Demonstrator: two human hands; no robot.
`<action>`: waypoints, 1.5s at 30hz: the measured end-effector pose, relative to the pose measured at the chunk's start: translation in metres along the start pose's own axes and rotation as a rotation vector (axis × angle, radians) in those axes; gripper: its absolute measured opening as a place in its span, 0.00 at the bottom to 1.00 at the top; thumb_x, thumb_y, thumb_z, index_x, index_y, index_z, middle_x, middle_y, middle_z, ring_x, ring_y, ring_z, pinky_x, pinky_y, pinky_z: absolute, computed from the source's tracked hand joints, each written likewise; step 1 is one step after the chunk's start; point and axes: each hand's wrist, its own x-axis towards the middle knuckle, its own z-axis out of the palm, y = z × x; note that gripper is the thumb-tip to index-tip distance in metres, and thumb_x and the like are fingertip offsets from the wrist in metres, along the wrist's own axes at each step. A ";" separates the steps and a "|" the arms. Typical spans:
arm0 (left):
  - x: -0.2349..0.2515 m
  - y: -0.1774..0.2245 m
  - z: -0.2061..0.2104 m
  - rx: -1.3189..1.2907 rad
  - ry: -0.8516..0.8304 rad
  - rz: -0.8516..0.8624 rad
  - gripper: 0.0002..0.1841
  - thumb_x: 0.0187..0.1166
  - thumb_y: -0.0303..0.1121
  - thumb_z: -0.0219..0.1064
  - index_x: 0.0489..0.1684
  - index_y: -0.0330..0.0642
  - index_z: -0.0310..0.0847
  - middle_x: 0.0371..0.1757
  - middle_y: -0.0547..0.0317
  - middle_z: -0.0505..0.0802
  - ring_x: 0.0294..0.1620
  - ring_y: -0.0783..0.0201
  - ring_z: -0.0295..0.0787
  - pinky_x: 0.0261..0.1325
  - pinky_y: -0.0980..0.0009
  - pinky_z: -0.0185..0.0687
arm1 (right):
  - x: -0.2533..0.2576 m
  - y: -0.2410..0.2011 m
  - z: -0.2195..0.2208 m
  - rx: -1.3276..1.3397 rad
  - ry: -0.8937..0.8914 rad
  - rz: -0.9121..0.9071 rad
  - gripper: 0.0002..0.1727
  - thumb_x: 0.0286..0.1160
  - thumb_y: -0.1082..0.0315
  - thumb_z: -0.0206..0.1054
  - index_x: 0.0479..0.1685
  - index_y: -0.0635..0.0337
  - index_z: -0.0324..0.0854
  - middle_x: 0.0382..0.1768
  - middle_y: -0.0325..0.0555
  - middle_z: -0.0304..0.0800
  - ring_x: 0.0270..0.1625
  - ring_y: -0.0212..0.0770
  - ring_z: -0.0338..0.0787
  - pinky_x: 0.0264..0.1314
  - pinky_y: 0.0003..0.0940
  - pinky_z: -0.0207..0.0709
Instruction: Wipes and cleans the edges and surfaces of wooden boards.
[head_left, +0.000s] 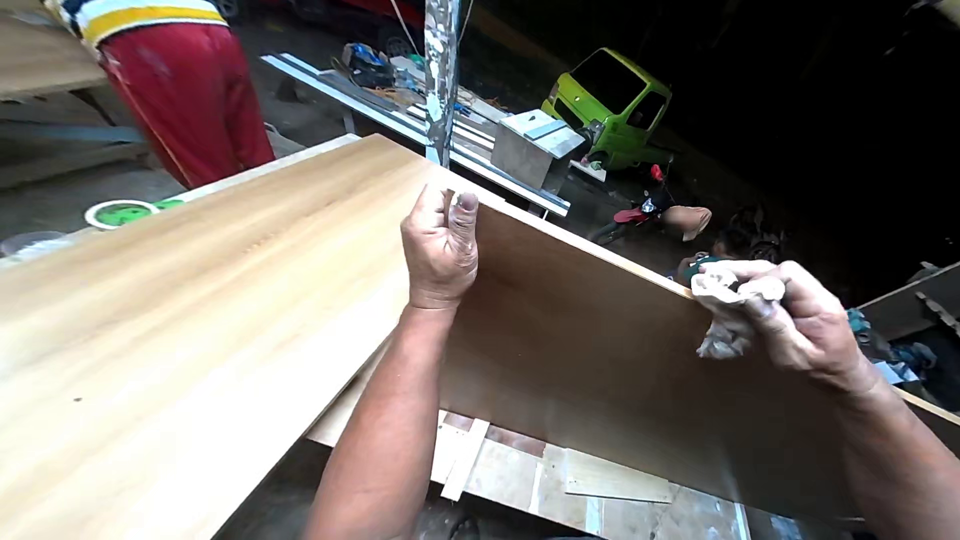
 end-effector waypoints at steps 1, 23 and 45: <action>0.000 0.000 -0.001 -0.005 -0.009 -0.006 0.13 0.92 0.40 0.56 0.42 0.41 0.78 0.33 0.72 0.86 0.37 0.84 0.84 0.45 0.82 0.81 | -0.005 0.002 0.002 -0.118 -0.057 -0.006 0.17 0.91 0.57 0.52 0.60 0.60 0.75 0.62 0.47 0.90 0.60 0.37 0.92 0.61 0.37 0.88; 0.001 -0.002 -0.009 -0.018 0.014 -0.147 0.22 0.95 0.36 0.46 0.32 0.37 0.82 0.25 0.62 0.85 0.30 0.74 0.84 0.40 0.72 0.82 | 0.210 -0.068 0.133 -0.578 -0.376 0.028 0.23 0.90 0.48 0.50 0.48 0.59 0.79 0.28 0.54 0.87 0.36 0.62 0.92 0.34 0.62 0.81; -0.063 0.104 0.077 0.053 -0.057 -0.230 0.14 0.77 0.40 0.75 0.52 0.43 0.88 0.45 0.63 0.91 0.45 0.70 0.90 0.49 0.66 0.91 | 0.117 -0.017 0.072 0.773 -0.024 0.322 0.25 0.94 0.48 0.42 0.60 0.51 0.81 0.49 0.44 0.94 0.48 0.38 0.94 0.48 0.35 0.90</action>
